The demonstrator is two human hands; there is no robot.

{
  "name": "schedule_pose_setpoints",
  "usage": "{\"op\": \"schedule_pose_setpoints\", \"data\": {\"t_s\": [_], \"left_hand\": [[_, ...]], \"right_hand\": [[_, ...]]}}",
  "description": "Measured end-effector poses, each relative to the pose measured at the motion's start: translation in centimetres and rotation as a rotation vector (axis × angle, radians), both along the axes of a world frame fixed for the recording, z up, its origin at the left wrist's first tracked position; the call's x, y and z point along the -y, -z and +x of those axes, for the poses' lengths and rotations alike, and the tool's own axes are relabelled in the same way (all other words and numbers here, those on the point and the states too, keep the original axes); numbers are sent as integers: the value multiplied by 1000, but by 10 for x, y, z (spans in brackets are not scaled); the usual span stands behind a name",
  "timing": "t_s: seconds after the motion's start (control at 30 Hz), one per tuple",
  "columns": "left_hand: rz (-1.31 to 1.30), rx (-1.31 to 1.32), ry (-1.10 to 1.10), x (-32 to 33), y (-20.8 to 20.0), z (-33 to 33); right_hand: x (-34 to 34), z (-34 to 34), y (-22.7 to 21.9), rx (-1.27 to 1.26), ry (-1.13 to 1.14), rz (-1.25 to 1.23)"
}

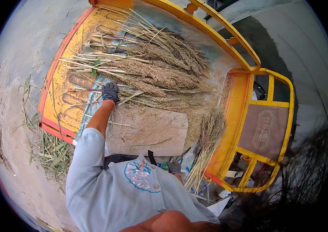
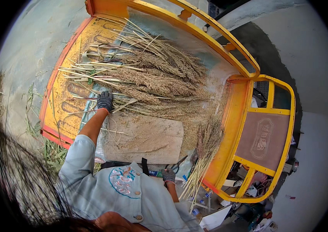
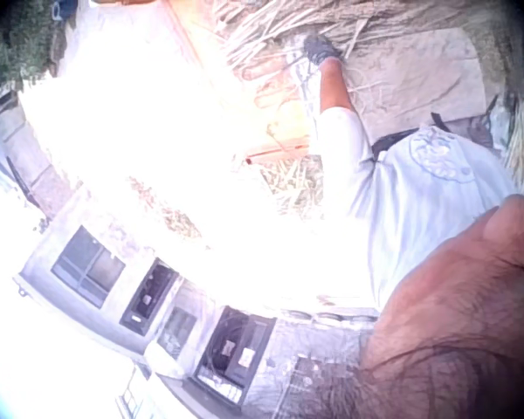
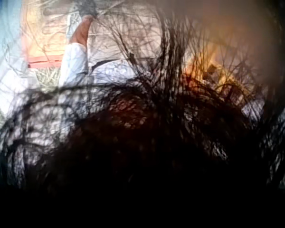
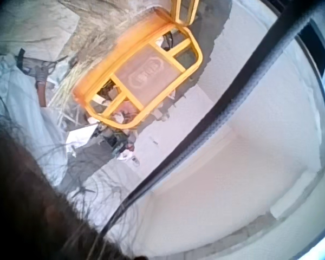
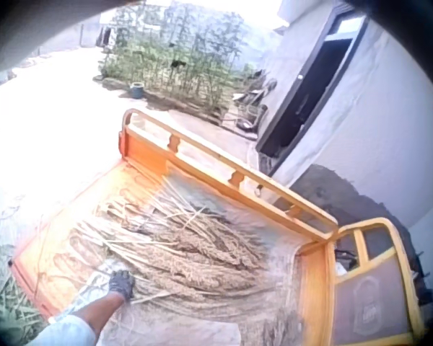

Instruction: The person repeatedly strikes bundles of grain stalks against a wooden board placed on the bed of a yellow three-wheeled vehicle to separate the grain. The person gathers the stalks, lifts them, and slams them down on the board, then rearranges the bundles and continues the process.

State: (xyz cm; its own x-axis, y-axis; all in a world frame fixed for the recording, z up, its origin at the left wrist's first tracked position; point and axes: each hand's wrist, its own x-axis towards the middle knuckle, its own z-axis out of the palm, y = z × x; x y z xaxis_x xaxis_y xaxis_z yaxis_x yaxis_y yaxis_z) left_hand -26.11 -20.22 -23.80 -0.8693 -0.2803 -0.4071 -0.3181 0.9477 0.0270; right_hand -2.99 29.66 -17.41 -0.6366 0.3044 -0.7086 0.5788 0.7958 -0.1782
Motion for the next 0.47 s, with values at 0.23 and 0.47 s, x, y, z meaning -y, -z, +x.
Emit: {"op": "schedule_pose_setpoints", "data": {"t_s": [0.23,0.47], "left_hand": [[79,208,232,18,-21,-27],[227,239,208,13,-90,-2]], "right_hand": [[10,18,-22,69,176,-35],[46,-11,-5,-48,-46,-138]]}}
